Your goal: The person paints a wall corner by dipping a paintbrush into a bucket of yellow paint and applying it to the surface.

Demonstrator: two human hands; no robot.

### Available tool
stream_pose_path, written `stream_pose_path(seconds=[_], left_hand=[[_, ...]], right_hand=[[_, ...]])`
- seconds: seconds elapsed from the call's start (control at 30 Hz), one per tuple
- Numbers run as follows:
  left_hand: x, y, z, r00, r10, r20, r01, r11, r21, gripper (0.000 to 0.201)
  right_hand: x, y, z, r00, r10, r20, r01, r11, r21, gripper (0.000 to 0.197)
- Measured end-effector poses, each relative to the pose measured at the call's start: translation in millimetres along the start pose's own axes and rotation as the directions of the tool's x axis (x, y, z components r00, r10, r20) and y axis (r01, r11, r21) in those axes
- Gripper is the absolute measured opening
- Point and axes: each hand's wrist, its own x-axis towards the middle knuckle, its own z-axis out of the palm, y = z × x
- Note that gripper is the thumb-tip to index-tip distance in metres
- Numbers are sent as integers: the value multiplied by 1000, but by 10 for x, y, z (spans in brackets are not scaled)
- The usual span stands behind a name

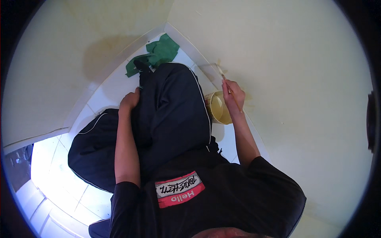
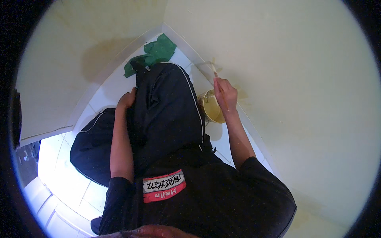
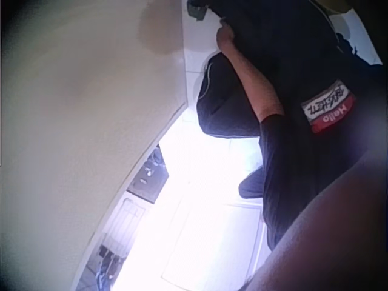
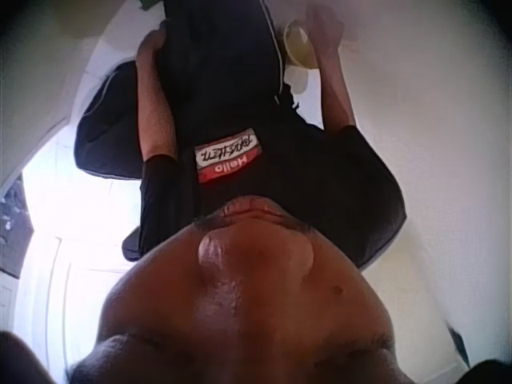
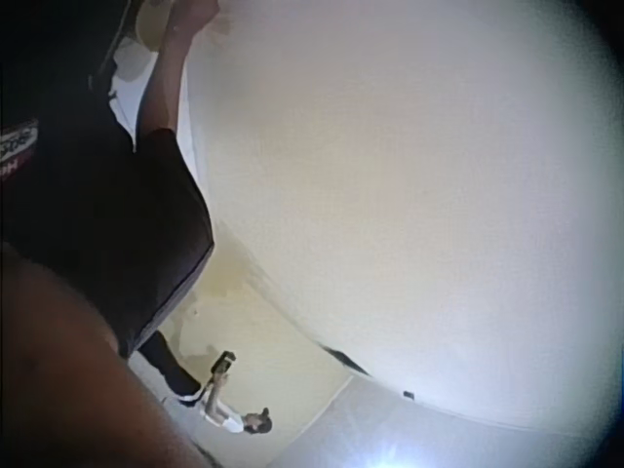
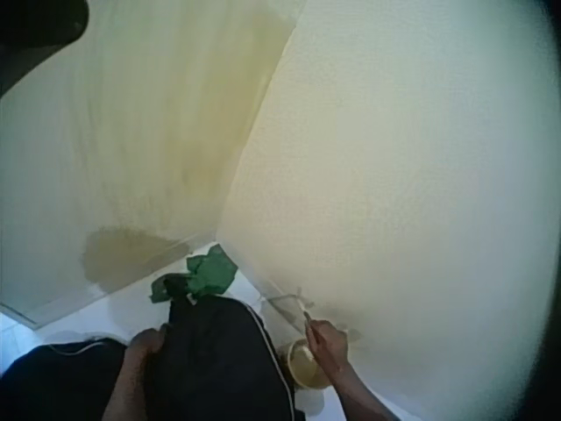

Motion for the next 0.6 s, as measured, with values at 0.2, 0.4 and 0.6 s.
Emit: stream_pose_path(seconds=[0.2, 0.4, 0.6], left_hand=[[-50, 9, -36, 1000, -19, 2, 19, 1000, -17, 80], [29, -103, 35, 999, 49, -21, -48, 998, 33, 81], [-114, 72, -86, 999, -31, 10, 31, 999, -27, 78]], right_hand=[[-14, -48, -22, 997, 20, -72, -18, 999, 29, 6], [-9, -58, 50, 999, 4, -47, -3, 999, 35, 7], [-82, -4, -63, 987, 147, -65, -140, 984, 106, 5]])
